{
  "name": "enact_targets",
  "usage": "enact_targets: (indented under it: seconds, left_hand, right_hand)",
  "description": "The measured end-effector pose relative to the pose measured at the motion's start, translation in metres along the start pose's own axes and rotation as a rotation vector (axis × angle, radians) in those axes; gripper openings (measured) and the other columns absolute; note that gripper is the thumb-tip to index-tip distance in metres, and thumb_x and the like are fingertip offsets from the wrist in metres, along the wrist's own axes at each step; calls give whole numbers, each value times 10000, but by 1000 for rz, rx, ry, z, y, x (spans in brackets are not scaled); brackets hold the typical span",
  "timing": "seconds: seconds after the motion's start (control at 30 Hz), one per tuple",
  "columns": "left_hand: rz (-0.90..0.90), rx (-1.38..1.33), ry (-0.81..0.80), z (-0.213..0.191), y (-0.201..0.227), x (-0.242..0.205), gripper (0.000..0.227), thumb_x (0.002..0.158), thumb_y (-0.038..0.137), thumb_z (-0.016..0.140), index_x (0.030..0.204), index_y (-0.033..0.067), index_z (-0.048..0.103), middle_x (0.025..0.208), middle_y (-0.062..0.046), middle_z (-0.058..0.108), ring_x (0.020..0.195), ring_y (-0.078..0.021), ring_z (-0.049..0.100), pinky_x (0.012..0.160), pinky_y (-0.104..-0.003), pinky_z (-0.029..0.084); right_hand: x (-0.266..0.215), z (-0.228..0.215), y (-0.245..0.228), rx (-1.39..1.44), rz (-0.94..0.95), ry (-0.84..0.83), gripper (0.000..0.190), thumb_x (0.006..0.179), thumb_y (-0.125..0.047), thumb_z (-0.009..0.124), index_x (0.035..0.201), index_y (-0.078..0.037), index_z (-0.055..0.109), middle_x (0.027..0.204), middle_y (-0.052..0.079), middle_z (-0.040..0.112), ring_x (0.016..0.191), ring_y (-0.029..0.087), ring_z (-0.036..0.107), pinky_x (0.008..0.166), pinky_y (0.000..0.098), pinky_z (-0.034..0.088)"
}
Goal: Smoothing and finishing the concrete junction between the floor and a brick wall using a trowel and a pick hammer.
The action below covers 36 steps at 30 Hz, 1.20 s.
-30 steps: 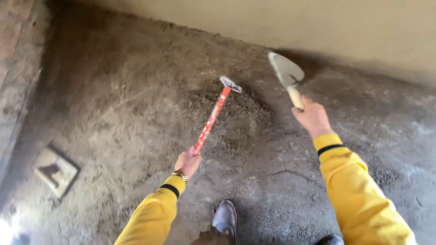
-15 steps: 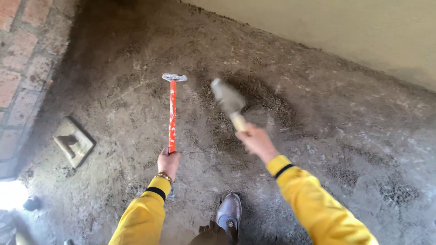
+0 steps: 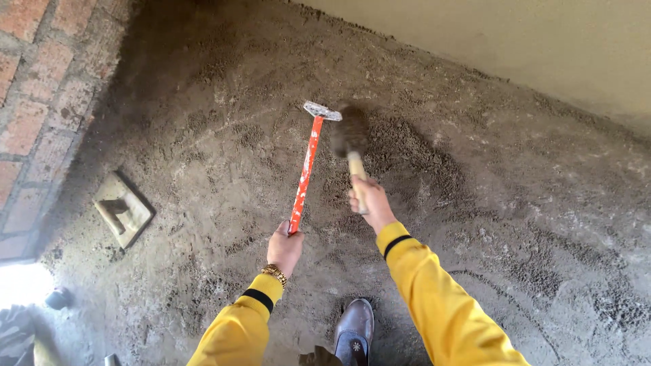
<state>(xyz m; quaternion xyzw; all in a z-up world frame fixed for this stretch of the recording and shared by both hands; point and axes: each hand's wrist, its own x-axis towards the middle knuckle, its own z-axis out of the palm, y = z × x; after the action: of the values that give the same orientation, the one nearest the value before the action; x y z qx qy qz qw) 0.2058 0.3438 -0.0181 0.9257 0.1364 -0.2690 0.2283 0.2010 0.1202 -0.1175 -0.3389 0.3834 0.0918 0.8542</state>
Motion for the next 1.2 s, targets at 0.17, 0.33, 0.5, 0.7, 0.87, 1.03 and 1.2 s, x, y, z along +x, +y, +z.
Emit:
enact_targets:
  seconds: [0.17, 0.33, 0.5, 0.7, 0.87, 1.03, 1.2]
  left_hand:
    - [-23, -52, -3, -8, 0, -1, 277, 821, 266, 577, 1044, 144, 685, 953, -199, 741, 1060, -390, 707, 871, -496, 542]
    - [6, -57, 42, -9, -10, 12, 203, 838, 237, 589, 1001, 158, 681, 890, -146, 732, 959, -332, 725, 821, -470, 559]
    - [35, -59, 64, -11, -7, 10, 264, 814, 263, 569, 990, 97, 673, 941, -214, 729, 1065, -404, 696, 868, -516, 530]
    - [28, 30, -6, -8, -3, -5, 285, 784, 284, 577, 1006, 146, 691, 976, -177, 743, 1093, -385, 692, 875, -515, 538]
    - [46, 90, -25, -3, 4, -4, 305, 797, 291, 534, 1031, 167, 683, 1028, -157, 747, 1129, -368, 686, 920, -499, 539]
    - [62, 128, -41, -1, 15, -1, 308, 803, 312, 544, 1046, 175, 674, 1042, -156, 746, 1148, -360, 682, 936, -495, 540]
    - [40, 129, -67, 3, 20, -16, 299, 793, 335, 542, 1023, 183, 657, 1056, -140, 742, 1164, -358, 670, 955, -499, 530]
  right_hand:
    - [-69, -3, -16, 336, -109, -13, 372, 1046, -274, 459, 1362, -83, 414, 655, -85, 484, 444, 39, 476, 394, 162, 417]
    - [-95, -7, 35, 200, 14, -53, 200, 1042, -273, 393, 1097, -93, 461, 557, 10, 510, 374, 121, 494, 311, 232, 394]
    - [-78, -24, 79, -136, 141, -187, 345, 949, -246, 688, 1227, -52, 628, 580, 109, 570, 368, 187, 545, 288, 294, 444]
    - [-77, -66, 29, -51, 13, 7, 254, 948, -209, 599, 1136, -40, 572, 560, 126, 545, 352, 169, 496, 272, 280, 413]
    - [-63, -125, 43, 19, 61, -27, 366, 897, -253, 696, 1205, -83, 595, 609, 160, 587, 375, 226, 550, 281, 342, 447]
    - [-151, -125, 36, -313, 298, -126, 400, 866, -144, 690, 1233, 10, 653, 593, 152, 550, 386, 199, 515, 301, 316, 414]
    - [-131, -173, 16, -423, 347, -112, 408, 899, -228, 728, 1280, -120, 631, 623, 171, 629, 413, 218, 548, 299, 304, 429]
